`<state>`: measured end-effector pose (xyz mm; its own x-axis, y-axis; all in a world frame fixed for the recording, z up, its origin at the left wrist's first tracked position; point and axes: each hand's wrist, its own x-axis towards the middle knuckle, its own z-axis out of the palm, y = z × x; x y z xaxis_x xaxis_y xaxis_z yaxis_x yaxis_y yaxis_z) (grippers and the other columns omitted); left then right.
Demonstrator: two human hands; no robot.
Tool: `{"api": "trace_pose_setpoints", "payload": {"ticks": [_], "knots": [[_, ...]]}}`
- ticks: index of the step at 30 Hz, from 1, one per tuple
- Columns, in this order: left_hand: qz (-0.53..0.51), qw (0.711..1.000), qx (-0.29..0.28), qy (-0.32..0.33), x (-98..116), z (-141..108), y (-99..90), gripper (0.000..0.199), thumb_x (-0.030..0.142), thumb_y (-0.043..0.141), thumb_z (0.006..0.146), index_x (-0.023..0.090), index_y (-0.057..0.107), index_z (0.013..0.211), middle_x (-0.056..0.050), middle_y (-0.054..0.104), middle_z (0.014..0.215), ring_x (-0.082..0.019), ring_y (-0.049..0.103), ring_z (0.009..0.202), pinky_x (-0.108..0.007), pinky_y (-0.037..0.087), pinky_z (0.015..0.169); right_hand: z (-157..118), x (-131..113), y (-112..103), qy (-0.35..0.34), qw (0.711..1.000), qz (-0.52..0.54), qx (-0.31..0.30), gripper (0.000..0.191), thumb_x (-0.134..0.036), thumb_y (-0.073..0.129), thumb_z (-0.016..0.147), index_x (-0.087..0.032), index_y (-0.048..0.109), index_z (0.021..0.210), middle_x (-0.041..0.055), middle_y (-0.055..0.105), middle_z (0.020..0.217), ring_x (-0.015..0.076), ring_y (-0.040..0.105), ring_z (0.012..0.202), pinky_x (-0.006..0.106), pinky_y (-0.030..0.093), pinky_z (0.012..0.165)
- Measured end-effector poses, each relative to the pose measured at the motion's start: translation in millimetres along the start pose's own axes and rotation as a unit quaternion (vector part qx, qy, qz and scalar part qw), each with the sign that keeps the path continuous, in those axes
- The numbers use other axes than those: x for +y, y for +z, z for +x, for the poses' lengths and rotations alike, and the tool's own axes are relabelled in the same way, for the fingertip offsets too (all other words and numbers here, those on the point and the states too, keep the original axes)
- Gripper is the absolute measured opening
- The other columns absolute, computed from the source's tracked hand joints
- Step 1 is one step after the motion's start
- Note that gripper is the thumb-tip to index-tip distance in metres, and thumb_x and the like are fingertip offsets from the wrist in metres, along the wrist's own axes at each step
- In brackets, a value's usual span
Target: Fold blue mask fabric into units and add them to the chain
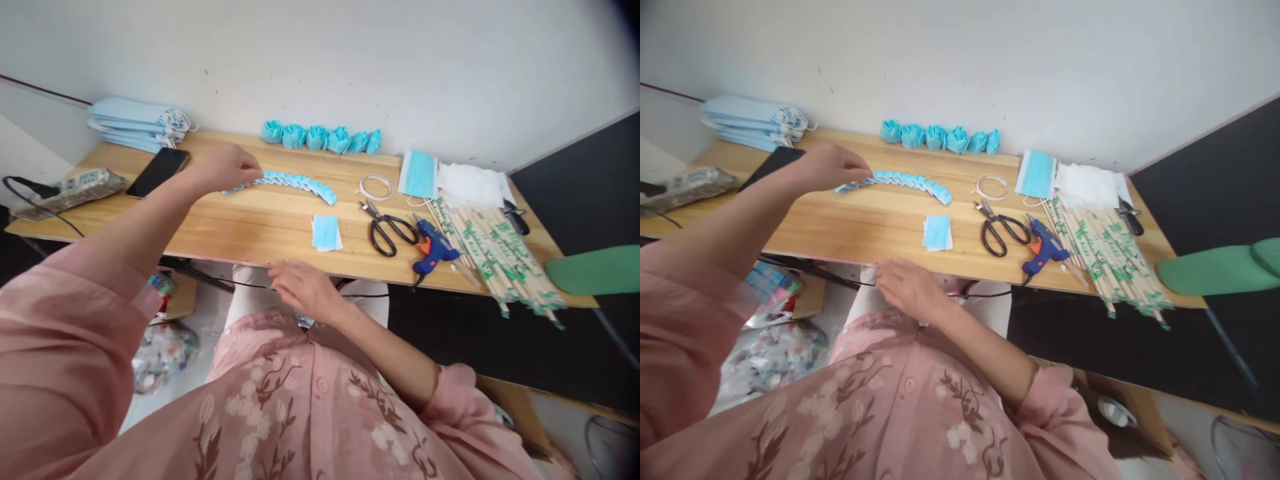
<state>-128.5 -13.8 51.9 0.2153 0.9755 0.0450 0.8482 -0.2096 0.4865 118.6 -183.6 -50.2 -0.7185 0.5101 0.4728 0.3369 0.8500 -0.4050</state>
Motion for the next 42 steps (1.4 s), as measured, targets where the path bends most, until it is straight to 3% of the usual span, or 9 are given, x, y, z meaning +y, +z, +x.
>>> {"api": "trace_pose_setpoints", "payload": {"ticks": [2,5,8,10,12,17,22,31,42], "knots": [[0.039,0.999,-0.006,-0.019,-16.3,-8.1,-6.8,0.027,0.039,0.061,0.076,0.020,0.077,0.084,-0.005,0.071,0.076,-0.026,0.063,0.087,-0.032,0.042,0.081,-22.9,-6.1,3.8,-0.028,0.997,0.013,-0.065,0.021,-0.028,0.049,0.101,-0.020,0.065,0.091,0.0036,0.073,0.082,0.0152,0.068,0.076,0.027,0.052,0.071],[0.061,0.997,0.015,-0.048,-41.0,-16.9,-13.7,0.031,0.044,0.059,0.074,0.020,0.077,0.085,-0.005,0.071,0.074,-0.026,0.063,0.086,-0.031,0.041,0.079,-61.7,-9.7,-1.1,0.048,0.993,-0.006,-0.104,0.032,-0.032,0.051,0.101,-0.019,0.061,0.074,0.0012,0.068,0.068,0.0135,0.065,0.065,0.024,0.048,0.064],[0.070,0.995,0.050,-0.058,-64.3,-21.6,-19.6,0.030,0.045,0.061,0.074,0.022,0.076,0.087,-0.006,0.073,0.082,-0.026,0.064,0.087,-0.033,0.043,0.078,-85.9,-13.2,-20.8,0.140,0.978,-0.008,-0.155,0.012,-0.025,0.056,0.098,-0.020,0.066,0.101,0.0047,0.074,0.091,0.0171,0.071,0.081,0.027,0.054,0.068],[0.071,0.993,0.070,-0.063,-75.9,-23.6,-23.4,0.033,0.046,0.065,0.074,0.022,0.074,0.097,-0.007,0.073,0.091,-0.026,0.064,0.088,-0.034,0.045,0.080,-90.5,-18.8,-40.7,0.127,0.978,-0.001,-0.166,0.030,-0.018,0.052,0.096,-0.022,0.060,0.125,0.0089,0.074,0.109,0.0220,0.071,0.100,0.033,0.059,0.077],[0.061,0.995,0.066,-0.048,-82.1,-25.1,-25.3,0.047,0.049,0.069,0.074,0.021,0.069,0.111,-0.009,0.072,0.104,-0.026,0.064,0.094,-0.036,0.046,0.084,-88.1,-24.1,-63.6,0.119,0.981,0.002,-0.154,0.038,-0.017,0.049,0.097,-0.026,0.056,0.133,0.0085,0.074,0.112,0.0214,0.072,0.099,0.034,0.061,0.079],[0.069,0.997,0.011,-0.011,-77.5,-26.1,-13.8,0.077,0.052,0.070,0.073,0.017,0.051,0.139,-0.016,0.062,0.137,-0.032,0.059,0.118,-0.041,0.045,0.099,-62.5,-11.1,-112.5,0.122,0.985,-0.113,-0.049,0.052,-0.022,0.053,0.097,-0.032,0.044,0.147,0.0102,0.073,0.120,0.0269,0.072,0.105,0.042,0.062,0.083],[0.079,0.997,0.007,0.003,-78.5,-19.6,7.3,0.083,0.052,0.068,0.073,0.019,0.046,0.146,-0.016,0.057,0.144,-0.035,0.056,0.126,-0.042,0.042,0.105,-10.2,37.9,-121.6,0.210,0.961,-0.178,0.027,0.052,-0.027,0.056,0.094,-0.026,0.046,0.146,0.0124,0.070,0.127,0.0328,0.068,0.115,0.052,0.057,0.092],[0.043,0.999,0.009,0.032,-98.9,-8.0,16.9,0.083,0.051,0.069,0.076,0.017,0.045,0.147,-0.016,0.065,0.128,-0.032,0.061,0.110,-0.042,0.046,0.098,61.5,140.0,-88.6,0.285,0.939,-0.192,-0.034,0.074,-0.036,0.073,0.081,-0.016,0.045,0.147,0.0197,0.064,0.135,0.0386,0.060,0.121,0.054,0.049,0.099],[0.059,0.998,-0.011,-0.004,-101.7,-6.6,4.1,0.069,0.035,0.061,0.079,0.019,0.047,0.145,-0.006,0.068,0.112,-0.020,0.061,0.095,-0.033,0.049,0.093,93.0,160.8,-86.5,0.299,0.940,-0.135,-0.091,0.062,-0.026,0.070,0.084,-0.016,0.051,0.142,0.0147,0.069,0.130,0.0337,0.062,0.118,0.051,0.049,0.100]]}}
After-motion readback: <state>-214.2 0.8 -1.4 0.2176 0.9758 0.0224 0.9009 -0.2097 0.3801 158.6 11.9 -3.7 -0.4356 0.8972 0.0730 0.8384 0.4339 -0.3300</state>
